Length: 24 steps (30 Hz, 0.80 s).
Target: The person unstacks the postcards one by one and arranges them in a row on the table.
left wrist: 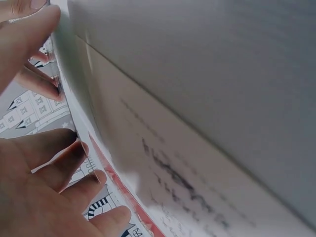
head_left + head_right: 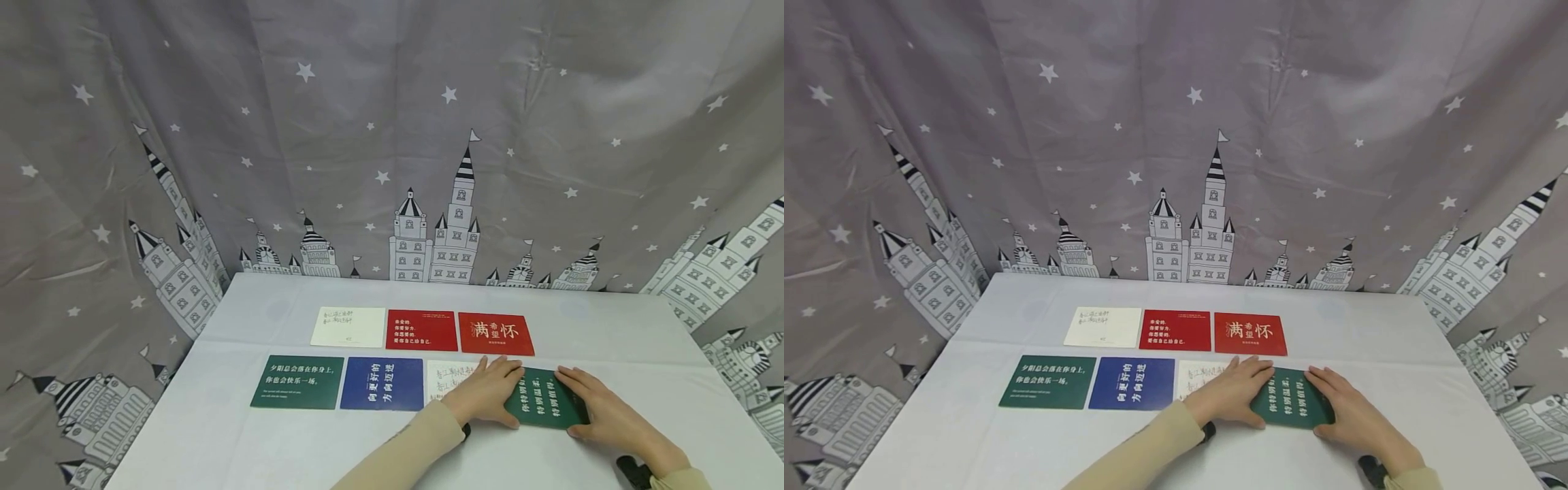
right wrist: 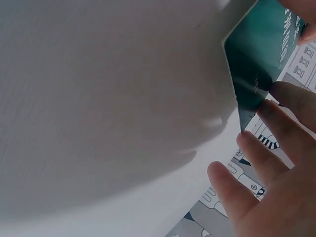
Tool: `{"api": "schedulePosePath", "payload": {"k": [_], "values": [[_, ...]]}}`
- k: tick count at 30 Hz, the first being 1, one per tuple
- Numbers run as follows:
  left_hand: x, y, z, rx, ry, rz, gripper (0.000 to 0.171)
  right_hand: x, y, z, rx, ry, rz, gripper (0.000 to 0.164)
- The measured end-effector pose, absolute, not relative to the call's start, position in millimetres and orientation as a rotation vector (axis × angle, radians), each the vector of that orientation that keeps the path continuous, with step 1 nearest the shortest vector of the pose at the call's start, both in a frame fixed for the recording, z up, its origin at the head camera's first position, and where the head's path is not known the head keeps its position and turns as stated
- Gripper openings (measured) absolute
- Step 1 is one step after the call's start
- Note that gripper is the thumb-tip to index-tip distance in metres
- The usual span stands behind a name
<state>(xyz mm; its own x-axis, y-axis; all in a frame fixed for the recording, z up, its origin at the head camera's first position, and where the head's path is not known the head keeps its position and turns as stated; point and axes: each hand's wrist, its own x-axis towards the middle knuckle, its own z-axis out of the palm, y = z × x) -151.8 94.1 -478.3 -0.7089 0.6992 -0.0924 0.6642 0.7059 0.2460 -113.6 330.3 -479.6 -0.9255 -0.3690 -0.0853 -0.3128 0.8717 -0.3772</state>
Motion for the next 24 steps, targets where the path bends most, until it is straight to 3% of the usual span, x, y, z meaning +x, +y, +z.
{"api": "schedulePosePath", "payload": {"k": [24], "values": [[-155.4,118.2,-477.5,1.051,2.767,0.26,0.087,-122.5,348.7,-479.1,-0.592,2.914,-0.579,0.089]]}}
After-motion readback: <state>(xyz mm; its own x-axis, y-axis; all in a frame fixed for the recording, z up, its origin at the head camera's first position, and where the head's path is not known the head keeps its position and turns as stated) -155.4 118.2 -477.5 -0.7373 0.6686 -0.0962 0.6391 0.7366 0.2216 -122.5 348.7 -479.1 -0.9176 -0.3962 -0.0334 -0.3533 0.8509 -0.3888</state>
